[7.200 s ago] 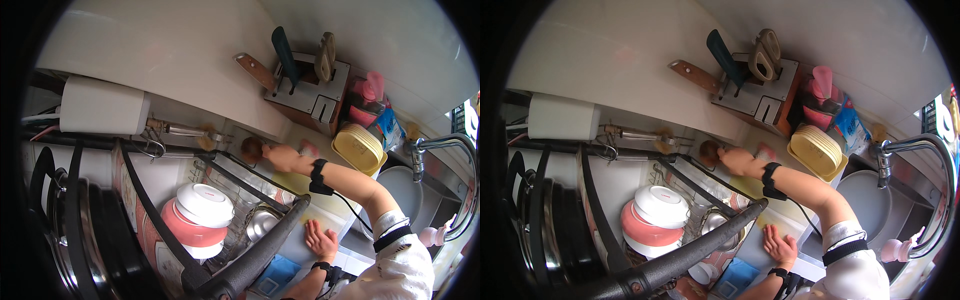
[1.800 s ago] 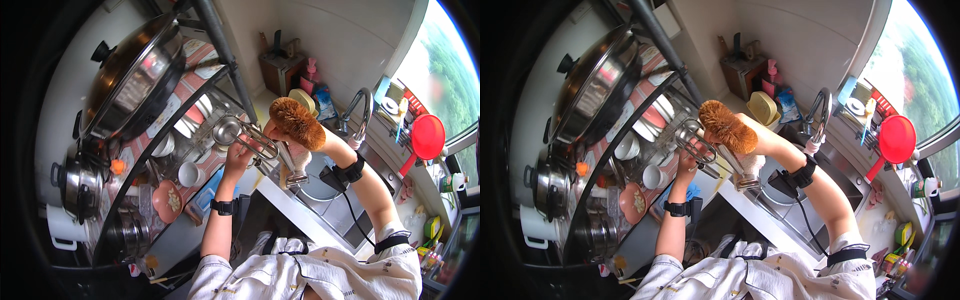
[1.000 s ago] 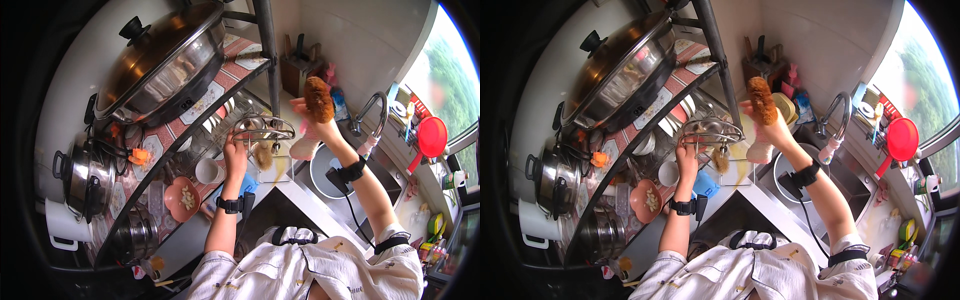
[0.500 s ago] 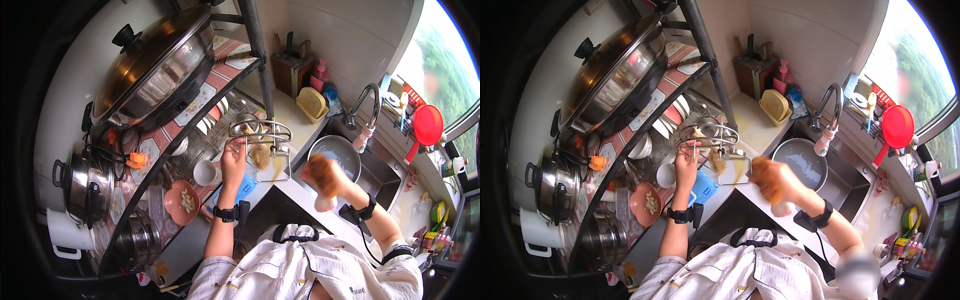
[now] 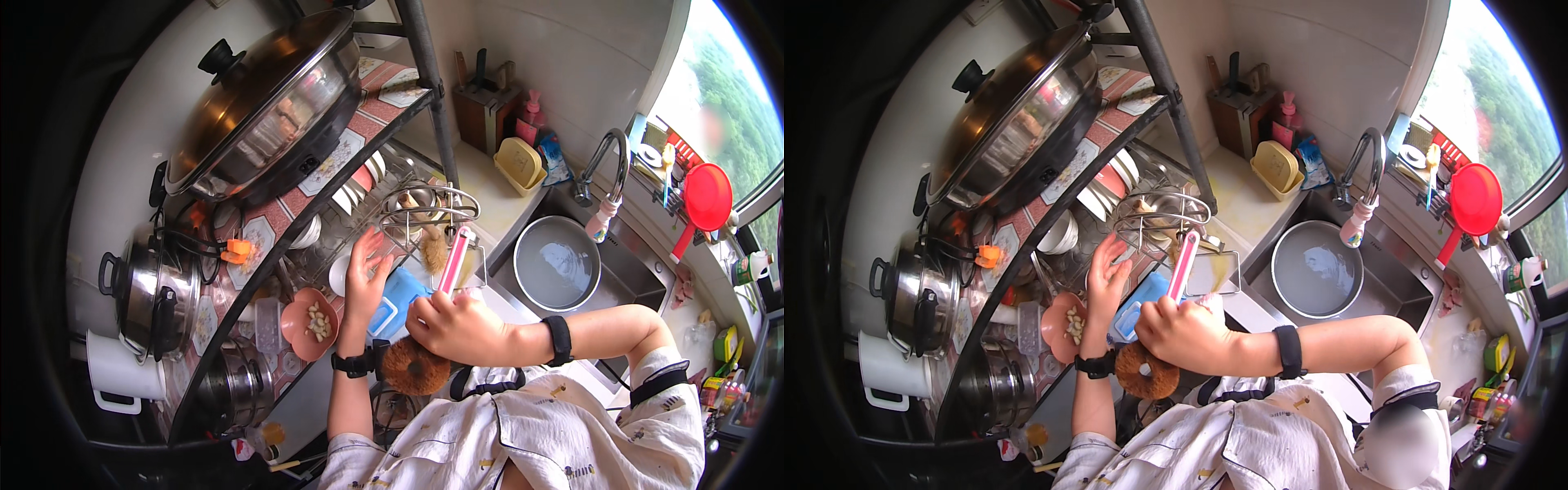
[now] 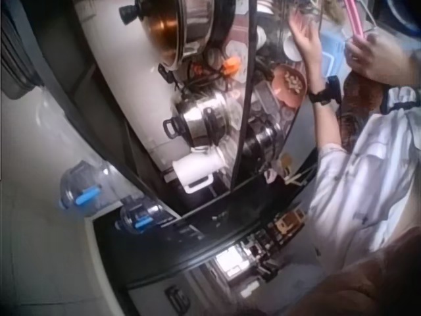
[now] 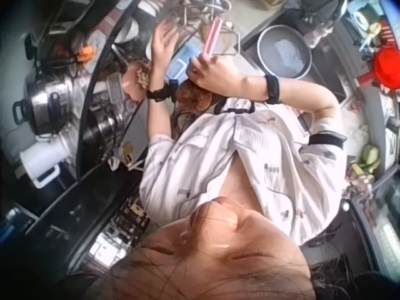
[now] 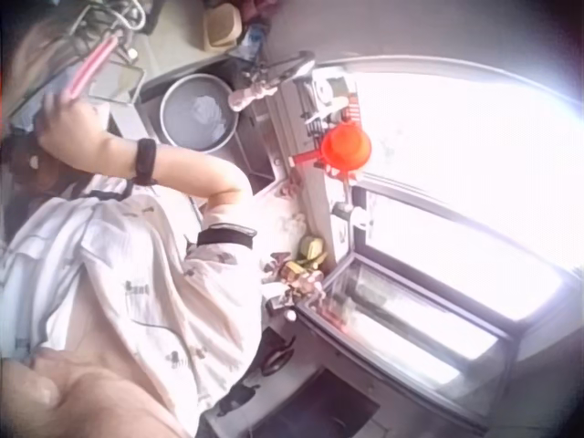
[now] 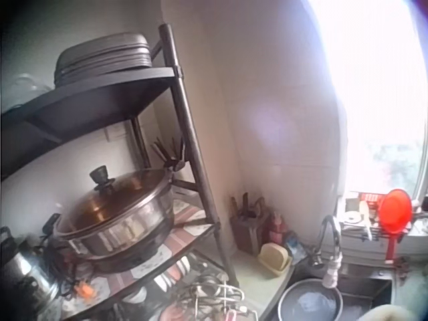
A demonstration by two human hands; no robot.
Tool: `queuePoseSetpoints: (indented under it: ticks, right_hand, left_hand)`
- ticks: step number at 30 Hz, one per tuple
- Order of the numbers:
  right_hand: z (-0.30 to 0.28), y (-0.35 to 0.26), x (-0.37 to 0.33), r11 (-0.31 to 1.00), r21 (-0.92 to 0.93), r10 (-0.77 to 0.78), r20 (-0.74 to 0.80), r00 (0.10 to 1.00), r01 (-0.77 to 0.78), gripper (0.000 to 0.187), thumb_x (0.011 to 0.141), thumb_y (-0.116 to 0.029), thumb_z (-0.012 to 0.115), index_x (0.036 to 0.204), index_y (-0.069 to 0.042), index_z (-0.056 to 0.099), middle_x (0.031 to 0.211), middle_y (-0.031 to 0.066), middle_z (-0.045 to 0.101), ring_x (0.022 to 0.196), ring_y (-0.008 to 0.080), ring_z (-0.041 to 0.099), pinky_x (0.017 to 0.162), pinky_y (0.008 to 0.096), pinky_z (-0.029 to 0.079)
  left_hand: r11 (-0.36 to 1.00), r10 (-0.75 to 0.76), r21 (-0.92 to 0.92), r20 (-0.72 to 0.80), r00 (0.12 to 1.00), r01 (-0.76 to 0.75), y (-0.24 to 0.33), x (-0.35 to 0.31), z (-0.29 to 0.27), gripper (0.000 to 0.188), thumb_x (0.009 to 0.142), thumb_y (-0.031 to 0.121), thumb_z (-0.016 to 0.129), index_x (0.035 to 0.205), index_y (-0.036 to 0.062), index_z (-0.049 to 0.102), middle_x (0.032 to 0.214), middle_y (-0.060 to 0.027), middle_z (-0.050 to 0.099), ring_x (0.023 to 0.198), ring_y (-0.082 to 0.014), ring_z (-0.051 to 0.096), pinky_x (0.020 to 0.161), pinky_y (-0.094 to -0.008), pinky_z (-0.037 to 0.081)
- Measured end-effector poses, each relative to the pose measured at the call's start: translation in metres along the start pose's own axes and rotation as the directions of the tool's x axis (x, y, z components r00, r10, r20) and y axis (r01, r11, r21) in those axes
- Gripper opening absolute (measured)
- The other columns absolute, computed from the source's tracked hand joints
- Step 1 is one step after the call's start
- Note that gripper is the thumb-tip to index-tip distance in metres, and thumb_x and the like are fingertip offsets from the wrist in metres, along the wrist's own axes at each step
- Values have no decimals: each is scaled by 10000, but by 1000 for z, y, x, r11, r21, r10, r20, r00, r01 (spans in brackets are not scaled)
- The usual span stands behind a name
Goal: Washing chopsticks and a utensil holder in a sink and wiping down the kitchen counter.
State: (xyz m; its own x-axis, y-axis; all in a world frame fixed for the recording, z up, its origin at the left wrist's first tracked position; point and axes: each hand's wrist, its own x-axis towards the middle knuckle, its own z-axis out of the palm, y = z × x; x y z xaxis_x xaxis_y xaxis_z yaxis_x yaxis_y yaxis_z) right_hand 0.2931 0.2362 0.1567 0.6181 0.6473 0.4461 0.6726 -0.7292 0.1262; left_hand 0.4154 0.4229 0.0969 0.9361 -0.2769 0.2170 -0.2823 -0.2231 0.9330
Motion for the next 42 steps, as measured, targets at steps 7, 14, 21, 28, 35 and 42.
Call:
queuePoseSetpoints:
  ticks: [7,14,21,28,35,42]
  right_hand:
    - [15,-19,-11,970,-90,-209,152,966,224,109,717,-212,600,754,-110,607,755,-17,483,705,126,470,478,217,316]
    - [29,-10,11,954,-225,-195,36,980,198,138,711,-250,591,725,-123,641,789,-24,471,710,137,426,473,230,282]
    - [49,-16,8,962,-215,-149,100,984,167,171,709,-265,599,738,-111,668,792,-17,478,707,144,429,462,239,293]
    - [74,8,12,991,-120,-34,196,980,58,201,749,-184,598,895,-59,655,977,45,536,768,153,566,478,244,495]
    - [64,28,-34,950,304,39,94,995,-66,291,781,-124,608,1064,-62,624,1137,102,547,712,221,638,547,358,548]
    - [49,69,-58,362,552,730,333,596,-751,395,816,-218,719,1109,-60,506,847,116,623,698,307,636,632,392,503]
  left_hand:
    - [972,152,156,142,978,-174,35,30,3,701,856,106,673,1458,96,314,1355,-165,503,1239,-266,504,981,-410,424]
    - [979,162,87,224,961,-185,47,52,11,620,870,17,623,1433,88,373,1279,-142,565,1186,-221,552,961,-333,444]
    - [981,170,57,228,959,-188,43,53,8,584,879,-13,592,1418,81,389,1236,-150,585,1125,-207,585,914,-320,479]
    - [983,159,56,222,962,-176,46,52,11,533,881,-30,577,1381,72,425,1197,-118,611,1044,-177,616,895,-313,488]
    - [989,75,-134,152,985,-55,16,54,16,284,913,-27,540,1192,7,502,1129,-88,621,1023,-165,621,864,-295,502]
    - [985,90,-155,104,990,-73,22,55,24,208,968,34,482,1174,9,505,976,-36,609,819,-82,562,671,-232,485]
